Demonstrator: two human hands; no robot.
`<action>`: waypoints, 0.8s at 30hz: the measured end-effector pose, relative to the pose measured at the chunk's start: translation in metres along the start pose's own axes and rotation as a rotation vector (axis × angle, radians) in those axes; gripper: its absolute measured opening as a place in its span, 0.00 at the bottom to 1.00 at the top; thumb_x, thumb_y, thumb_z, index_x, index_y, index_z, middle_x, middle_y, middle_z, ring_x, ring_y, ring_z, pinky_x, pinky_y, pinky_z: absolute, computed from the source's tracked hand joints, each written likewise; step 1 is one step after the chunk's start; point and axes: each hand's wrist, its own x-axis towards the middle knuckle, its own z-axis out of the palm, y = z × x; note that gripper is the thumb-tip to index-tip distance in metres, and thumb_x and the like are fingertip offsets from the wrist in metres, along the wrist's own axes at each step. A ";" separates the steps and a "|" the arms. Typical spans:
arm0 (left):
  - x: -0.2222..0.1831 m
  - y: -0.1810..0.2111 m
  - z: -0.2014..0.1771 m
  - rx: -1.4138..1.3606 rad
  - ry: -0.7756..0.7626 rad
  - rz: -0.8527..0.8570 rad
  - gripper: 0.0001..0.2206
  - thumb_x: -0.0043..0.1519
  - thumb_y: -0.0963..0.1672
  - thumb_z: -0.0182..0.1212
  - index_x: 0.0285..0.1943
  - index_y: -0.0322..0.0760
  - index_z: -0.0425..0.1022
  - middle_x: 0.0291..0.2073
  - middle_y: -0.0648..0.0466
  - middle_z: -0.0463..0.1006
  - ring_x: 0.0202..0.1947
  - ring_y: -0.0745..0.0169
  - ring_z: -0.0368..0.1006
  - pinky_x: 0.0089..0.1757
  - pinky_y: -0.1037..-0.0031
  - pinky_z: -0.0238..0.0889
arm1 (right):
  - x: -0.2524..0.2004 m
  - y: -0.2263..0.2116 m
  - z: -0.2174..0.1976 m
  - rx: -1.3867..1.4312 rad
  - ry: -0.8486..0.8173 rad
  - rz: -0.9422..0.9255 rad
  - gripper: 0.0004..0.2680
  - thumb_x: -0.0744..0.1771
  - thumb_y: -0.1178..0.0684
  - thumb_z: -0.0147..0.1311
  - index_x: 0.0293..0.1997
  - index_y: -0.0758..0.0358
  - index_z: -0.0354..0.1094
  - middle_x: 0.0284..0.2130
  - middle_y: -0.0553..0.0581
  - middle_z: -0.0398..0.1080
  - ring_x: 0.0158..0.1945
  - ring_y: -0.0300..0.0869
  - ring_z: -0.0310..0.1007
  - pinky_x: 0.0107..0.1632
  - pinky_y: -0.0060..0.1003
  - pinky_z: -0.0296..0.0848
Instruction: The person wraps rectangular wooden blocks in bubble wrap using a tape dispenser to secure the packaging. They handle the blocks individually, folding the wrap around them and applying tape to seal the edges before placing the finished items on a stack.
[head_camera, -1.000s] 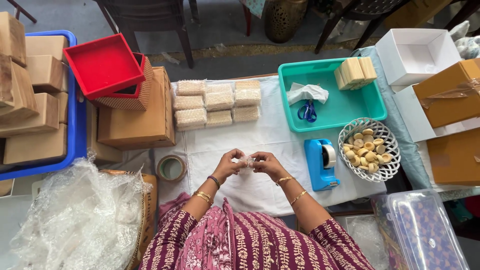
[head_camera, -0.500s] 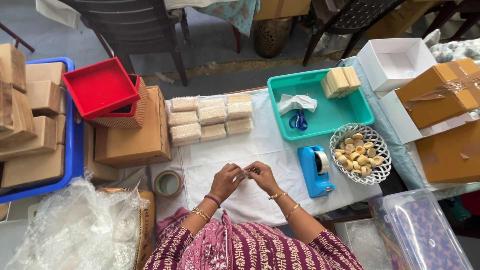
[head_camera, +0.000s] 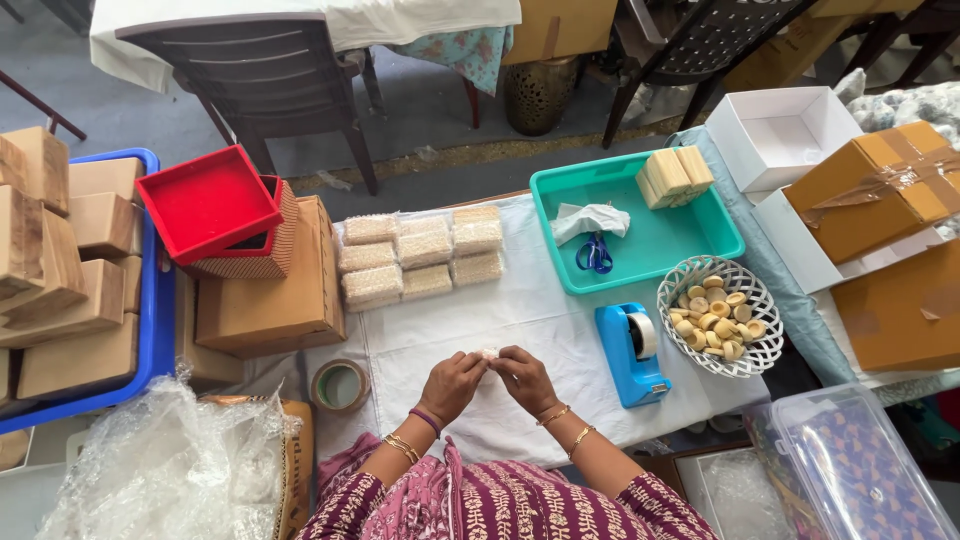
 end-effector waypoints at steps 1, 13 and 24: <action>0.000 0.001 -0.001 -0.007 -0.005 0.005 0.09 0.59 0.40 0.62 0.47 0.32 0.78 0.43 0.54 0.78 0.36 0.59 0.73 0.36 0.69 0.71 | 0.002 -0.006 -0.003 -0.003 0.004 0.009 0.04 0.65 0.60 0.62 0.41 0.62 0.76 0.38 0.55 0.73 0.36 0.46 0.77 0.39 0.38 0.75; -0.009 -0.002 0.008 0.061 -0.046 -0.053 0.12 0.58 0.38 0.59 0.50 0.33 0.78 0.45 0.53 0.79 0.32 0.59 0.76 0.34 0.68 0.71 | -0.085 0.090 -0.160 -0.467 0.557 0.506 0.05 0.69 0.54 0.57 0.44 0.60 0.77 0.37 0.60 0.74 0.41 0.52 0.74 0.44 0.44 0.72; -0.007 -0.001 0.010 0.034 -0.053 -0.096 0.07 0.62 0.41 0.60 0.47 0.35 0.78 0.43 0.54 0.79 0.29 0.58 0.77 0.31 0.68 0.72 | -0.134 0.138 -0.191 -0.239 0.277 1.048 0.08 0.64 0.46 0.63 0.38 0.58 0.81 0.32 0.57 0.81 0.36 0.46 0.81 0.44 0.40 0.76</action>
